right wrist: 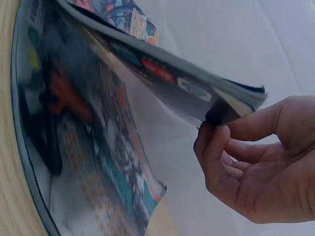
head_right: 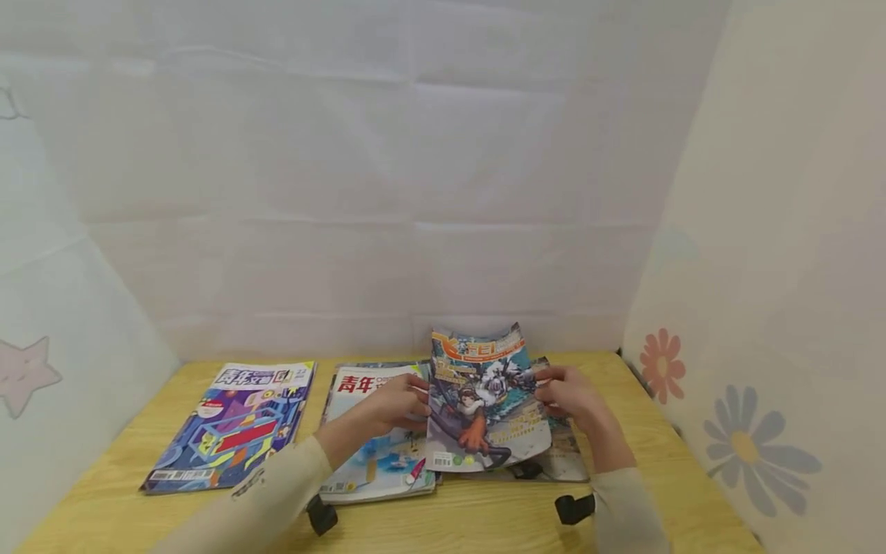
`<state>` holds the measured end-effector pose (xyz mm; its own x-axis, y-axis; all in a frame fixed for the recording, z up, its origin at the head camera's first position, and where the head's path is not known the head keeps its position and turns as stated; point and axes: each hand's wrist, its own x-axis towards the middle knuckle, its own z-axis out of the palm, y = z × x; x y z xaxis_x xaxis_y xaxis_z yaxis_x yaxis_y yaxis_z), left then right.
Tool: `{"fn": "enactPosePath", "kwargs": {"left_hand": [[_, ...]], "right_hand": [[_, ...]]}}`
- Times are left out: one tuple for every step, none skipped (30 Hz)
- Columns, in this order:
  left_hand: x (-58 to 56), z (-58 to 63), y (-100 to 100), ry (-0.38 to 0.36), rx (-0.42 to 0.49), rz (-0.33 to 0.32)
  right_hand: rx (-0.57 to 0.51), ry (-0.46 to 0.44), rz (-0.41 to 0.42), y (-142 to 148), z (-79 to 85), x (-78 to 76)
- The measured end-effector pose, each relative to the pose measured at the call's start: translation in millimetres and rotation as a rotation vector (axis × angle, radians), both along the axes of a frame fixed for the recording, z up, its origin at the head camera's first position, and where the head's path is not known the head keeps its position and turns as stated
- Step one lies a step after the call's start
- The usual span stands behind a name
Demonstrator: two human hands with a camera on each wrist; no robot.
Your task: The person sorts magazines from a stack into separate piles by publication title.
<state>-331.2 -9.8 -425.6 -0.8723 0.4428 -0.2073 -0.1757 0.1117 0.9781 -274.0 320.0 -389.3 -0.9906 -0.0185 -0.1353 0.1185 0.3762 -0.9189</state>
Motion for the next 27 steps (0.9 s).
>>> {"fn": "enactPosePath", "kwargs": {"left_hand": [[1.1,-0.4,5.1,-0.008,0.001,0.000],[2.3,-0.3,10.4,-0.009,0.001,-0.001],[3.2,0.3,16.5,-0.014,0.004,-0.001],[4.1,0.7,22.4,-0.018,0.007,0.000],[4.4,1.0,27.9,-0.019,0.010,0.001],[4.5,1.1,33.1,-0.021,0.009,0.000],[3.9,0.4,37.6,-0.022,0.010,-0.001],[2.9,-0.6,41.8,-0.025,0.009,-0.001],[1.7,-2.1,45.4,-0.029,0.009,0.002],[0.4,-3.6,48.6,-0.030,0.004,0.005],[-0.9,-5.2,51.3,-0.028,-0.001,0.009],[-2.3,-7.0,53.6,-0.029,-0.008,0.014],[-3.6,-8.7,55.4,-0.027,-0.017,0.020],[-4.9,-10.5,56.7,-0.030,-0.024,0.030],[-5.7,-12.4,58.0,-0.029,-0.035,0.035],[-6.6,-14.5,59.1,-0.031,-0.043,0.038],[-7.4,-16.4,59.8,-0.034,-0.049,0.041],[-8.2,-18.3,60.4,-0.039,-0.054,0.043],[-8.9,-20.0,60.9,-0.044,-0.058,0.045],[-9.6,-21.6,61.2,-0.051,-0.058,0.048],[-10.3,-23.0,61.6,-0.054,-0.061,0.049],[-11.0,-24.1,61.9,-0.061,-0.063,0.050],[-11.5,-24.5,62.3,-0.065,-0.064,0.050],[-11.9,-24.4,62.8,-0.067,-0.067,0.049],[-12.4,-24.1,63.4,-0.067,-0.070,0.048],[-12.5,-23.2,64.0,-0.065,-0.076,0.047],[-12.7,-22.4,64.3,-0.061,-0.084,0.043]], "right_hand": [[0.000,-0.009,-0.004,4.4,-2.0,0.0],[-0.003,-0.016,-0.012,8.4,-3.8,-0.2],[-0.002,-0.019,-0.011,14.0,-5.3,-0.9],[0.002,-0.023,-0.011,19.1,-6.6,-1.2],[0.008,-0.027,-0.009,24.0,-7.9,-1.3],[0.013,-0.030,-0.010,28.4,-9.4,-1.4],[0.015,-0.033,-0.013,32.2,-10.7,-1.1],[0.017,-0.038,-0.016,36.0,-12.5,-1.2],[0.019,-0.044,-0.022,38.8,-14.5,-1.2],[0.019,-0.052,-0.029,40.8,-16.4,-1.0],[0.023,-0.055,-0.029,42.7,-18.6,-1.1],[0.019,-0.056,-0.039,43.8,-20.9,-1.3],[0.012,-0.055,-0.049,44.5,-23.2,-1.9],[0.008,-0.054,-0.056,44.8,-25.7,-2.7],[0.008,-0.051,-0.066,44.3,-28.2,-2.4],[0.009,-0.049,-0.073,43.7,-30.4,-2.3],[0.017,-0.043,-0.079,43.0,-32.2,-2.2],[0.021,-0.043,-0.090,41.7,-33.4,-2.1],[0.026,-0.044,-0.099,40.4,-34.2,-2.0],[0.033,-0.047,-0.108,39.2,-34.7,-2.0],[0.043,-0.049,-0.118,38.0,-34.7,-1.9],[0.051,-0.048,-0.124,37.0,-34.3,-1.9],[0.058,-0.047,-0.128,36.5,-34.1,-2.0],[0.064,-0.047,-0.132,36.1,-33.7,-2.1],[0.079,-0.043,-0.136,36.1,-33.7,-2.4],[0.094,-0.038,-0.135,36.5,-34.2,-3.3],[0.115,-0.031,-0.130,36.8,-34.6,-4.3]]}}
